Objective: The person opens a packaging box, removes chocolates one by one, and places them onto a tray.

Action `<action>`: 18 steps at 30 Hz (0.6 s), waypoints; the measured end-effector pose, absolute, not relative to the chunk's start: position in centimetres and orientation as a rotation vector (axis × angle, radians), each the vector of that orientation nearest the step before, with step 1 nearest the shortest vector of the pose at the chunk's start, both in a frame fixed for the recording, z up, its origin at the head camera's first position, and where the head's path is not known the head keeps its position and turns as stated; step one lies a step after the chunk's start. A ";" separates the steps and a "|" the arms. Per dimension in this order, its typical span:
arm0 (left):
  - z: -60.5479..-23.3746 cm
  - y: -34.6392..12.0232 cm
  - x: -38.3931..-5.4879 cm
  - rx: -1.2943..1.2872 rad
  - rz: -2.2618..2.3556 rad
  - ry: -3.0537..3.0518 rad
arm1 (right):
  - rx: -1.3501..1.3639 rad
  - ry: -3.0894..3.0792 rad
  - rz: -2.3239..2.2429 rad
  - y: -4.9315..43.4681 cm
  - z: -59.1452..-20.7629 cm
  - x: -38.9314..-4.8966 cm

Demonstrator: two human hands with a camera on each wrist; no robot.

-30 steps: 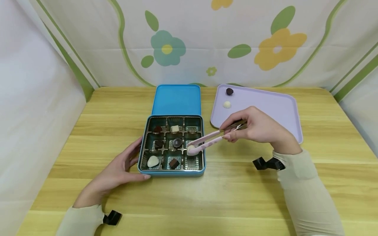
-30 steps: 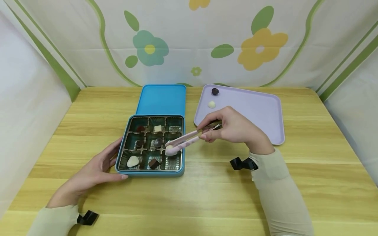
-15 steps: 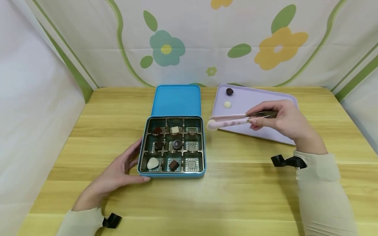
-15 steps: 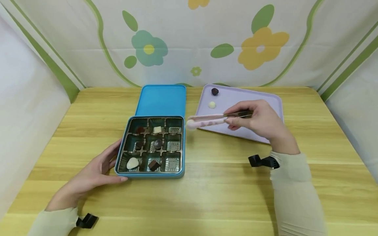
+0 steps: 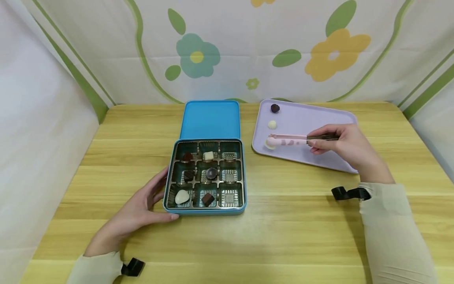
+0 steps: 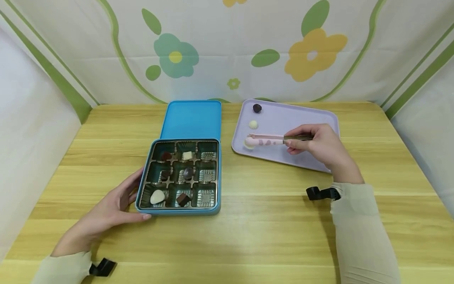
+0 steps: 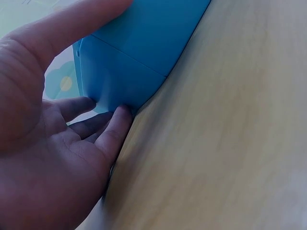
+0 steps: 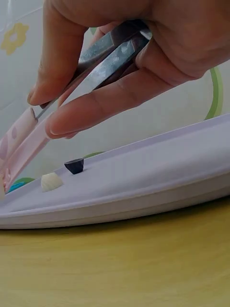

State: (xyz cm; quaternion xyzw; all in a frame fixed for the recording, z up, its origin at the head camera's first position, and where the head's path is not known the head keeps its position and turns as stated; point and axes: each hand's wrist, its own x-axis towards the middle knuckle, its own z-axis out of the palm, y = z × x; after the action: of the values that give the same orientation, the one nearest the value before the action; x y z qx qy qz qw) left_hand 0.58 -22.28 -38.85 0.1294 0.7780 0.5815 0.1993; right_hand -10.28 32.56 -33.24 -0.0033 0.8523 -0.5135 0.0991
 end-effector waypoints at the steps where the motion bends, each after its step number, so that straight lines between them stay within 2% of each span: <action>1: -38.9 -22.3 0.6 0.369 1.626 2.180 | 0.001 2.522 -1.513 32.6 -33.2 -10.3; 18: -38.6 -22.2 0.7 0.351 1.638 2.164 | 0.064 2.513 -1.428 33.2 -33.4 -10.7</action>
State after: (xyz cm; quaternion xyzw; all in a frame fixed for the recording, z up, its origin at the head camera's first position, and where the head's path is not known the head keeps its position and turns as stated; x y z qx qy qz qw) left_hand 0.66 -22.17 -38.64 0.1255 0.7746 0.5864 0.2009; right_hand -10.68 33.16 -33.40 0.0221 0.8625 -0.4899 0.1249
